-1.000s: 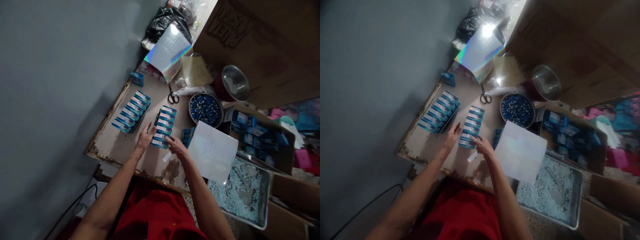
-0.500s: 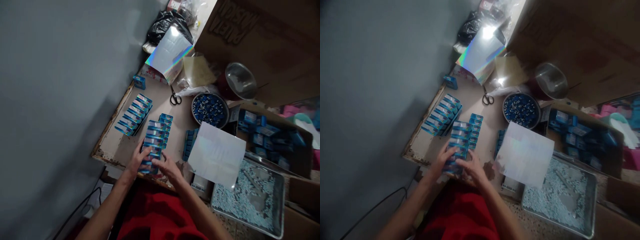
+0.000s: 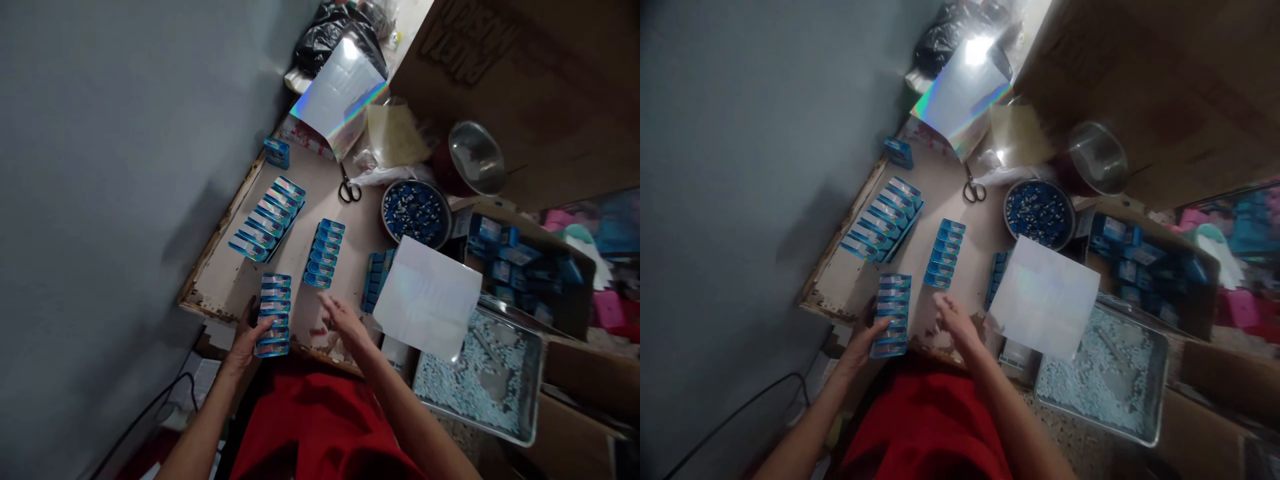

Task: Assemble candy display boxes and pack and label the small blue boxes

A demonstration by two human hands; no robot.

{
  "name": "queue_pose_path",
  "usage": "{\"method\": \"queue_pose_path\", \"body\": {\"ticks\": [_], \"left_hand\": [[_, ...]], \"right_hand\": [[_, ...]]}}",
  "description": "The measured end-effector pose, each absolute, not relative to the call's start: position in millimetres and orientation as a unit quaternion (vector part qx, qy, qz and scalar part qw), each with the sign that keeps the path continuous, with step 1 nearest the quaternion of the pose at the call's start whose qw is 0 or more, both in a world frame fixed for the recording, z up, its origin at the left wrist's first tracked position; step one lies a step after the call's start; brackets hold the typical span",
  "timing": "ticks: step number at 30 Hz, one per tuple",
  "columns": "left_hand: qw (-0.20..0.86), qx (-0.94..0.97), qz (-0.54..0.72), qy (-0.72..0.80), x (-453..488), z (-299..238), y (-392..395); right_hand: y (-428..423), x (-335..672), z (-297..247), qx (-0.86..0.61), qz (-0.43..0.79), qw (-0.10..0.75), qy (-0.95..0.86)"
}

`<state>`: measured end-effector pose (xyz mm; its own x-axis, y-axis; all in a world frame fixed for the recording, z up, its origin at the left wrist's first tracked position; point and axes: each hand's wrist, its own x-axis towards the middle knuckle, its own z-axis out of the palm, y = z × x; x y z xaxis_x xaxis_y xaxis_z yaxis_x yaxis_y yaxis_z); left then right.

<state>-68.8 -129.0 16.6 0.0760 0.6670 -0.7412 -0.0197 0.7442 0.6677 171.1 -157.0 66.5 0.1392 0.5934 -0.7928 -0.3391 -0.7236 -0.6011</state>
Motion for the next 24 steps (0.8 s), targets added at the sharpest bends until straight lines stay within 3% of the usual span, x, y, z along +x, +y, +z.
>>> {"method": "queue_pose_path", "body": {"ticks": [4,6,8,15,24], "left_hand": [[0.547,0.421,0.219,0.69,-73,13,-123],[0.433,0.494,0.244,0.714,-66,22,-115],[0.396,0.527,0.288,0.695,-49,36,-103],[0.768,0.24,0.302,0.511,50,57,-42],[0.751,0.18,0.344,0.534,82,33,-3]], "right_hand": [[-117,201,94,-0.605,0.592,0.528,-0.064],[-100,209,102,-0.584,0.589,0.558,-0.041],[-89,213,107,-0.569,0.594,0.567,-0.034],[-77,226,104,-0.563,0.598,0.567,-0.06],[-56,233,61,-0.653,0.51,0.55,-0.105]]}}
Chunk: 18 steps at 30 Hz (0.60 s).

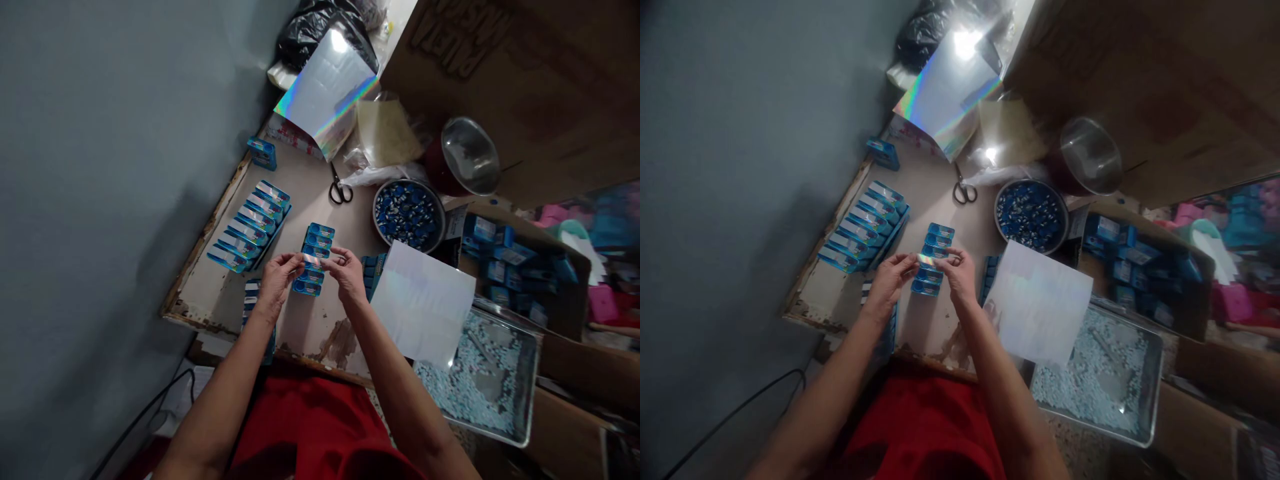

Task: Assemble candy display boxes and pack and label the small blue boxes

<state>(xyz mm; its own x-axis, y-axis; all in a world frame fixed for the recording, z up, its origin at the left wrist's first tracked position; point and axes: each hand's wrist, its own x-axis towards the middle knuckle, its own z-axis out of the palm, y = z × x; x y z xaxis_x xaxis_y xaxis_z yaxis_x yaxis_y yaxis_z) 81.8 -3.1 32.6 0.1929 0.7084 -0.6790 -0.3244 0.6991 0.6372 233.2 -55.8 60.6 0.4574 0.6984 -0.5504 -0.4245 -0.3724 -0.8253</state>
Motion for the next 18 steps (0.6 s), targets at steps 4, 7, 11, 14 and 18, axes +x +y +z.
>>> {"method": "queue_pose_path", "body": {"ticks": [4,7,11,14,18], "left_hand": [[0.704,0.255,0.38,0.543,104,10,27],[0.644,0.314,0.397,0.573,124,-10,51],[0.645,0.316,0.399,0.57,138,-27,66],[0.671,0.284,0.397,0.558,139,-30,69],[0.679,0.27,0.391,0.559,139,-29,71]], "right_hand": [[-21,241,29,-0.722,0.385,0.549,-0.169],[7,251,9,-0.775,0.319,0.504,-0.211],[26,258,-3,-0.842,0.262,0.421,-0.214],[29,258,-5,-0.856,0.251,0.401,-0.208],[29,257,-5,-0.865,0.246,0.387,-0.205]]}}
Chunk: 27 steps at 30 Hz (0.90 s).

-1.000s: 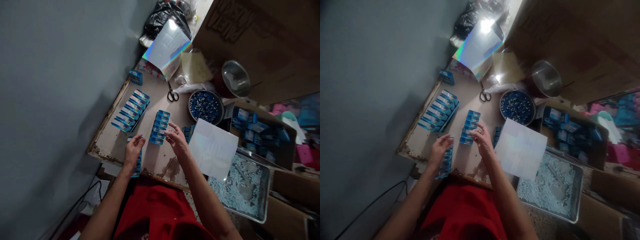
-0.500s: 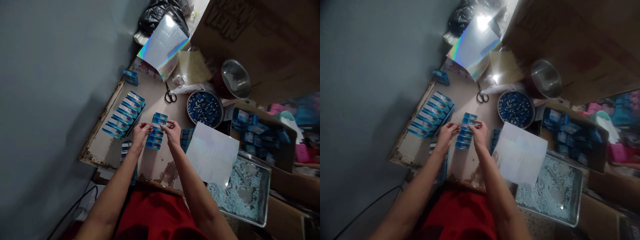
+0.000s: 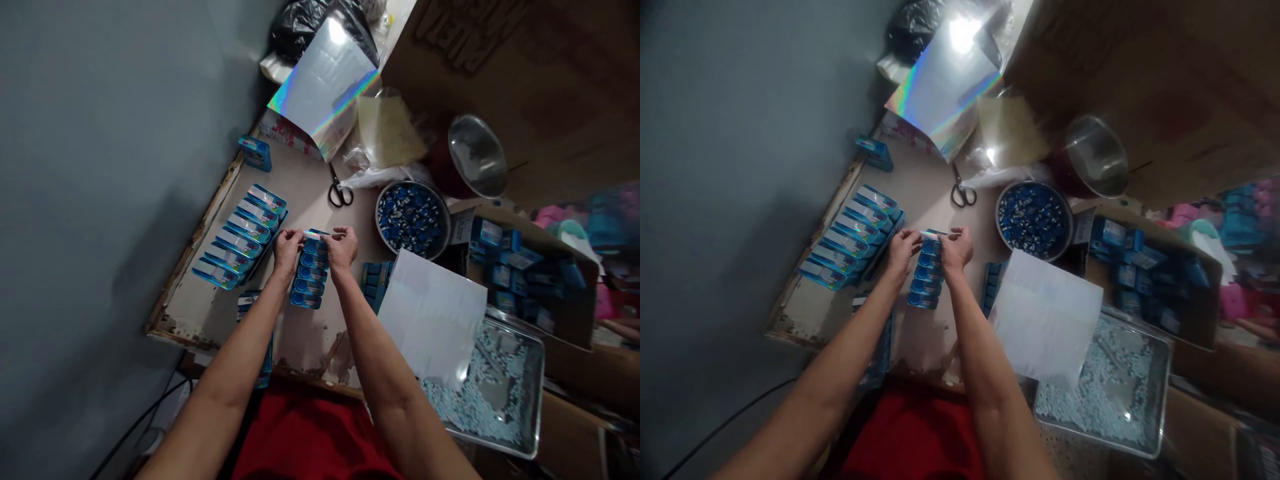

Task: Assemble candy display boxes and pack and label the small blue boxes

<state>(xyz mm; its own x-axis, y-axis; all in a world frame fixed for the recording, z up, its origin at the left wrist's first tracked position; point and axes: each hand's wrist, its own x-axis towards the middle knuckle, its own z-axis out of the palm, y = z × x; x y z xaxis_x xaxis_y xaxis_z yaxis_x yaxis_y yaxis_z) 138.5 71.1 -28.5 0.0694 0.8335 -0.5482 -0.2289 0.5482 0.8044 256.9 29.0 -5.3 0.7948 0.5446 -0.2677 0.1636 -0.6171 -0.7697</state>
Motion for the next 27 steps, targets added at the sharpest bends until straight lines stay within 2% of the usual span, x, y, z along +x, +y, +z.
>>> {"method": "queue_pose_path", "body": {"ticks": [11,18,23,27], "left_hand": [[0.678,0.277,0.373,0.569,138,-37,72],[0.672,0.261,0.337,0.606,152,-57,75],[0.542,0.388,0.26,0.698,155,-67,86],[0.451,0.538,0.157,0.695,137,-58,99]], "right_hand": [[34,257,-7,-0.877,0.241,0.364,-0.201],[35,260,-10,-0.903,0.281,0.286,-0.155],[37,261,-17,-0.898,0.29,0.308,-0.12],[18,252,12,-0.878,0.298,0.346,-0.142]]}}
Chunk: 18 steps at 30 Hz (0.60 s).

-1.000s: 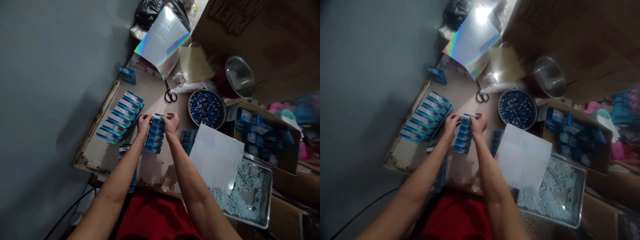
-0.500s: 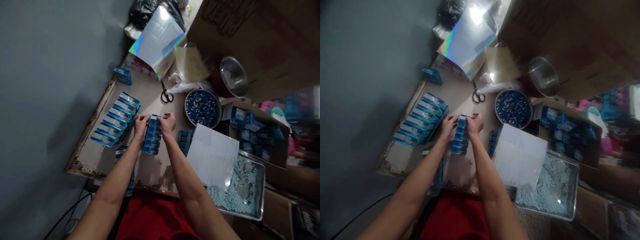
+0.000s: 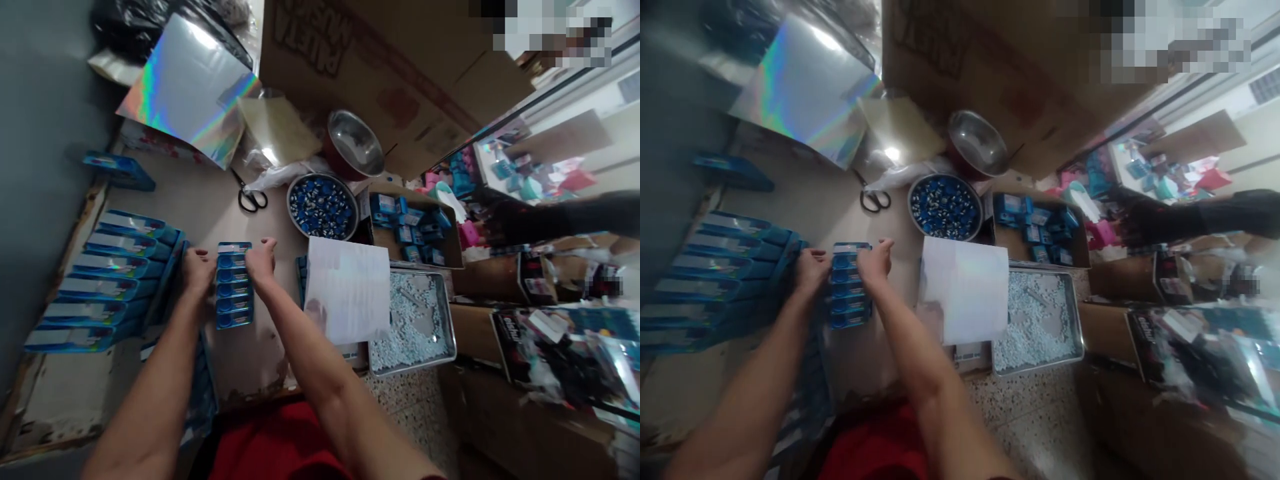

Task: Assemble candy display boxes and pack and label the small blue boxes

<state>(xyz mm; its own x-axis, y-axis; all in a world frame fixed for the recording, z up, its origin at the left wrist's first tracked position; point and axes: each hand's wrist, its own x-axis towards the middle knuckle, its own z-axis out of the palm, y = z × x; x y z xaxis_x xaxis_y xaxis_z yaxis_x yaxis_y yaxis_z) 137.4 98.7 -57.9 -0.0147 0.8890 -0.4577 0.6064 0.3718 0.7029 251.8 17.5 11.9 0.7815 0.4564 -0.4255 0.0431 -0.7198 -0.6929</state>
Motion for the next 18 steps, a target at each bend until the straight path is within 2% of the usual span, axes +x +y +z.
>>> {"method": "queue_pose_path", "body": {"ticks": [4,6,8,11,15,18], "left_hand": [[0.274,0.744,0.115,0.598,138,-12,85],[0.247,0.788,0.156,0.542,160,21,64],[0.29,0.796,0.218,0.485,198,52,40],[0.402,0.772,0.269,0.412,266,76,16],[0.561,0.736,0.162,0.343,330,70,9],[0.605,0.715,0.118,0.33,343,64,7]], "right_hand": [[-48,250,79,-0.783,0.351,0.393,-0.331],[-89,267,111,-0.745,0.328,0.422,-0.399],[-124,300,130,-0.774,0.253,0.436,-0.383],[-155,367,133,-0.845,0.125,0.408,-0.324],[-159,432,115,-0.869,0.043,0.299,-0.391],[-151,448,106,-0.862,0.047,0.204,-0.462]]}}
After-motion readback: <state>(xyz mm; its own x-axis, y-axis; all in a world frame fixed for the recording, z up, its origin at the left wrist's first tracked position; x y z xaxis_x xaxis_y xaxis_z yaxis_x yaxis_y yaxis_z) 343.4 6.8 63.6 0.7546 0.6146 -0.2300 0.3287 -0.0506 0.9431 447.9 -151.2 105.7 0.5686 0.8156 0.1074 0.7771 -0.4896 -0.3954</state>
